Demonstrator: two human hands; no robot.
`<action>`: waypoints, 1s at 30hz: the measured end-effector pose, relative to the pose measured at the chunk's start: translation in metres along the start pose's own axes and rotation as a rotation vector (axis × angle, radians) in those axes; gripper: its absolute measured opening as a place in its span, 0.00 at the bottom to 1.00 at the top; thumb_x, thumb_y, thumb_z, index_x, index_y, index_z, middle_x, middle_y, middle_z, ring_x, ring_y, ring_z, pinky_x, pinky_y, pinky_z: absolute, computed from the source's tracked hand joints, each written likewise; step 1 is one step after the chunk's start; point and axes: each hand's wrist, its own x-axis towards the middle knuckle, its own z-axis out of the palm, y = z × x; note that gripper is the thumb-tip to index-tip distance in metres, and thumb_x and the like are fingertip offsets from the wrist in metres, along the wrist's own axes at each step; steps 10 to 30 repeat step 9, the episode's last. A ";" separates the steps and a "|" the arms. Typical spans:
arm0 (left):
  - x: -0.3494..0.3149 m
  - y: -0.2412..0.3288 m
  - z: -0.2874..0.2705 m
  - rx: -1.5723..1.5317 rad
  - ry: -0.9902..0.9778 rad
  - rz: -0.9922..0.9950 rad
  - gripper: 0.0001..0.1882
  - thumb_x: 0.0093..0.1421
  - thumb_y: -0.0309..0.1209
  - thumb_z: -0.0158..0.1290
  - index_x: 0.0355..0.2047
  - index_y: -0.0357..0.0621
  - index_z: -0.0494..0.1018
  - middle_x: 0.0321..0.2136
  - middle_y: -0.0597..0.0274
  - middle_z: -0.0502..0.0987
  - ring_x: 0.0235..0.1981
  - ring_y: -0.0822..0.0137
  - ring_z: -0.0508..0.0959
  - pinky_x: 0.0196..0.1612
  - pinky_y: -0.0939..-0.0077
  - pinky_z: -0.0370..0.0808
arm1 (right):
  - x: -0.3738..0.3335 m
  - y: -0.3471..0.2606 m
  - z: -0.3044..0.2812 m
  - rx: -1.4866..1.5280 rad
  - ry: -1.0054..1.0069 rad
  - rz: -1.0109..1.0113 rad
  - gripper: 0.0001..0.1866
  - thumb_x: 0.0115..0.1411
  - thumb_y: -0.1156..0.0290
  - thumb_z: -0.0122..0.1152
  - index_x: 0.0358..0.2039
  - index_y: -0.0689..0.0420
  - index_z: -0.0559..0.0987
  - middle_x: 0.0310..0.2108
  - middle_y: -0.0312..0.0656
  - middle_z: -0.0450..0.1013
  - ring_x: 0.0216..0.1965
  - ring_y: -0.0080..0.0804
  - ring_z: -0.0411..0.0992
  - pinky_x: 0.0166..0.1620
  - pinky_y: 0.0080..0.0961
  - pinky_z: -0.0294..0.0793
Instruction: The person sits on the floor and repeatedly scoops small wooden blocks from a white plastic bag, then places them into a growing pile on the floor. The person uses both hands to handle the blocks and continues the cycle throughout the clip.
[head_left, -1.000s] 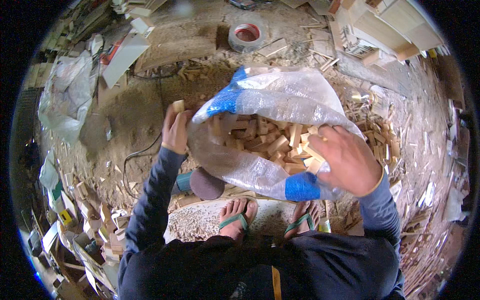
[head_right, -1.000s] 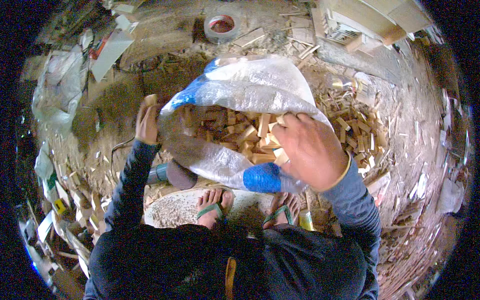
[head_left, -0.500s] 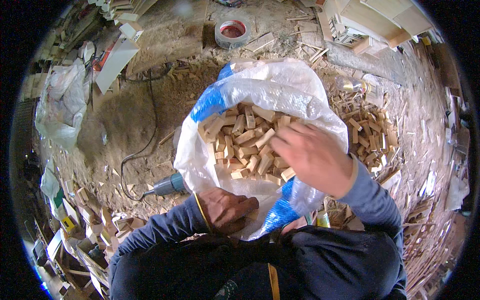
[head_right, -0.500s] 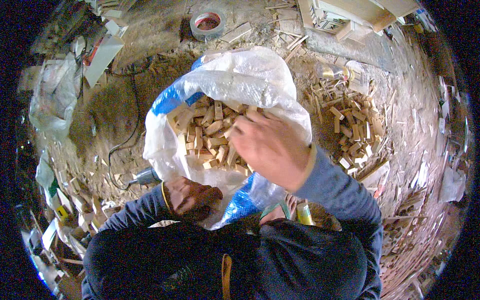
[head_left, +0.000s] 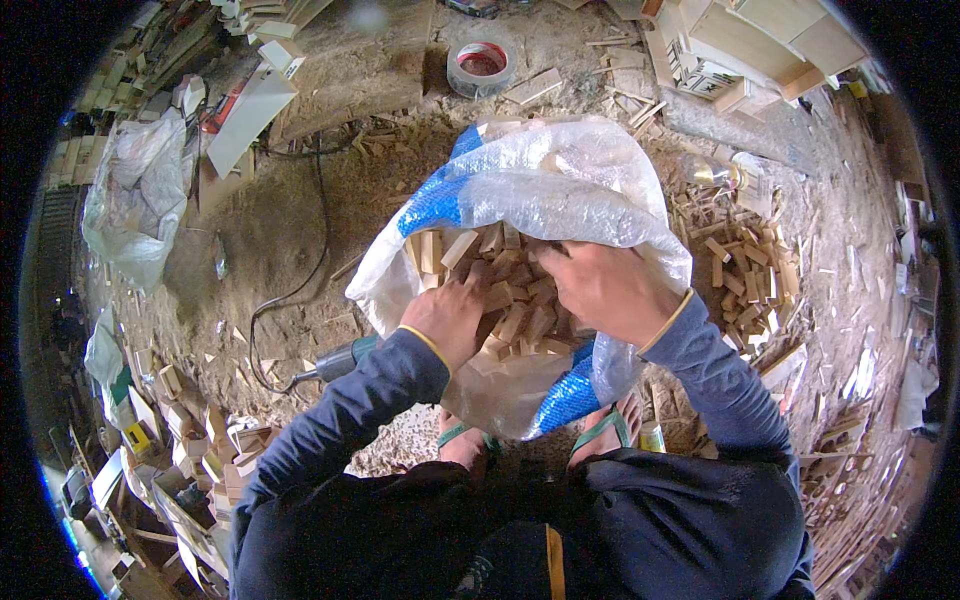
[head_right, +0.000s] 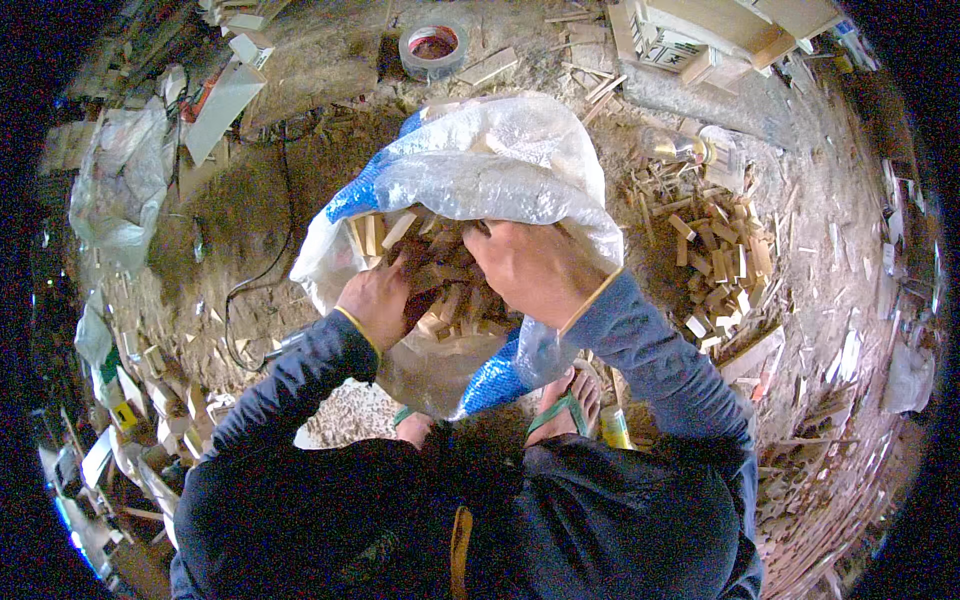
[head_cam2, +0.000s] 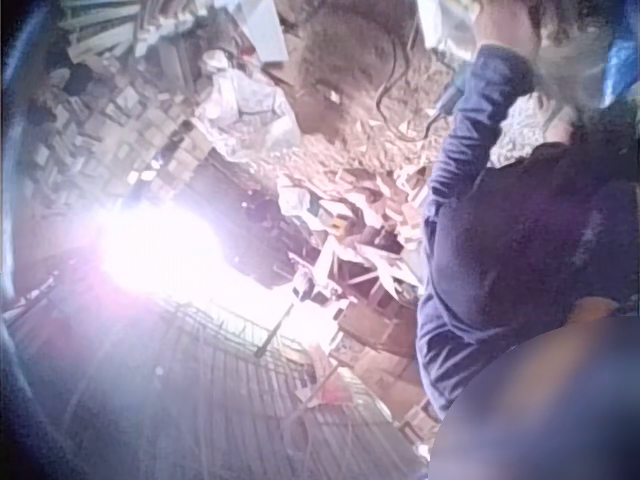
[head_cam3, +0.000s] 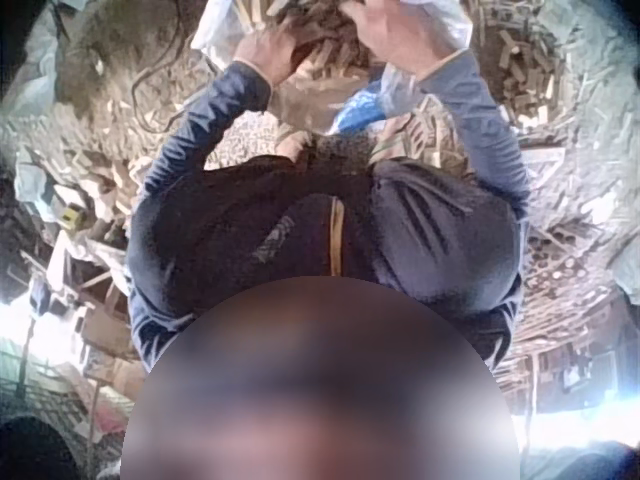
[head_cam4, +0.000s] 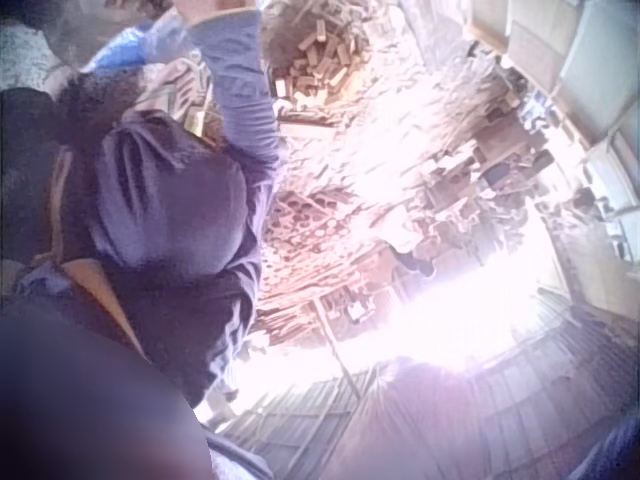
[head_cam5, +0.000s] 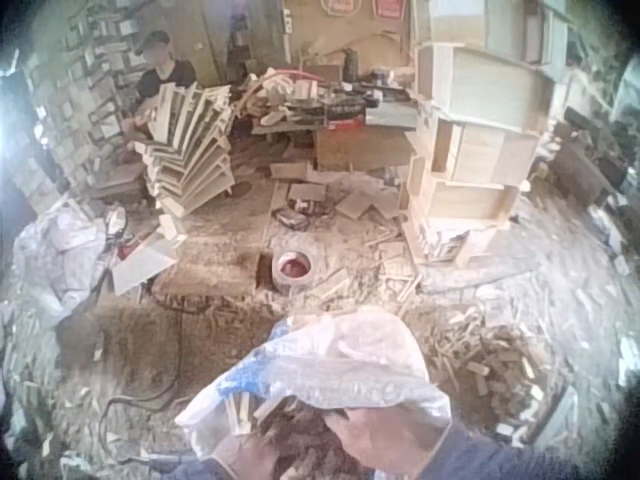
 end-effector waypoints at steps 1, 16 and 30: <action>0.000 0.000 0.005 0.098 0.016 0.030 0.20 0.53 0.31 0.54 0.44 0.32 0.72 0.45 0.43 0.76 0.39 0.49 0.81 0.41 0.59 0.79 | -0.002 -0.004 -0.002 0.055 -0.086 0.156 0.21 0.52 0.75 0.57 0.49 0.52 0.77 0.33 0.50 0.74 0.37 0.51 0.75 0.39 0.45 0.75; 0.007 -0.032 0.007 -0.288 0.311 -0.193 0.29 0.50 0.40 0.64 0.53 0.45 0.73 0.52 0.49 0.75 0.40 0.53 0.82 0.44 0.61 0.80 | 0.013 -0.020 -0.017 0.335 -0.073 0.146 0.26 0.55 0.67 0.58 0.56 0.53 0.70 0.42 0.53 0.76 0.42 0.54 0.75 0.45 0.46 0.76; 0.007 -0.032 0.007 -0.288 0.311 -0.193 0.29 0.50 0.40 0.64 0.53 0.45 0.73 0.52 0.49 0.75 0.40 0.53 0.82 0.44 0.61 0.80 | 0.013 -0.020 -0.017 0.335 -0.073 0.146 0.26 0.55 0.67 0.58 0.56 0.53 0.70 0.42 0.53 0.76 0.42 0.54 0.75 0.45 0.46 0.76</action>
